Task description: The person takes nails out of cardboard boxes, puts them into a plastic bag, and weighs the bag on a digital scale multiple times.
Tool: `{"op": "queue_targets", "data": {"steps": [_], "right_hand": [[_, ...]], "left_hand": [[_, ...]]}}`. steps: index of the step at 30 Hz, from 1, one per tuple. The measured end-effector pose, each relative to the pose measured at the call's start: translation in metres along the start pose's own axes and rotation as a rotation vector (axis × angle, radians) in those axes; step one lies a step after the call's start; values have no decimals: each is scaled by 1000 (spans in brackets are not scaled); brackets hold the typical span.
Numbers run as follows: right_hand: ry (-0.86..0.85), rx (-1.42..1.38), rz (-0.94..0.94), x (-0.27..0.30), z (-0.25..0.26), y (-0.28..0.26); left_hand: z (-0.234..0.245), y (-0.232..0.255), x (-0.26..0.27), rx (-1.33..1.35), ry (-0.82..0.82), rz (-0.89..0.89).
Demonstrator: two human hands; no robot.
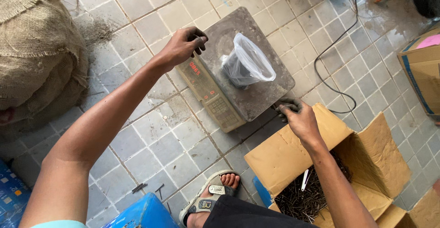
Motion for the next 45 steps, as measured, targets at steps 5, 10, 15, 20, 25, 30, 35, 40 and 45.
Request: {"op": "queue_targets", "data": {"steps": [5,10,15,20,25,30,35,40,45], "right_hand": [[7,-21,48,-8,3,12],[9,-55,107,-17,4,22],[-1,-16,43,-13,4,17],[8,2,21,-13,4,14],[-6,33,-15,-5,4,2],[-45,239,20,-1,4,-25],[-79,265,121,-3,-6,-57],[-109,257,177,-3,-13,-92],[-116,314,250,-16,-26,-101]], "left_hand": [[-2,-17,-17,44,11,-96],[-3,-25,-28,73,23,-166],[-4,-13,-22,46,14,-159],[-6,-11,-27,33,0,-164],[-9,-9,-29,25,-10,-144],[-17,20,-16,-135,-7,-101],[-26,33,-24,-265,-15,-137],[-40,51,-27,-347,-43,-158],[-61,46,-42,-419,-132,-135]]}}
Point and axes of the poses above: each hand's wrist, its own x-axis away from the middle knuckle, its own z-axis out of the back of the hand, y = z × x, the point moved 7 cm from there along -x, towards the middle knuckle, and after that the axes turned 1 degree about -y, right-handed, at the moved point
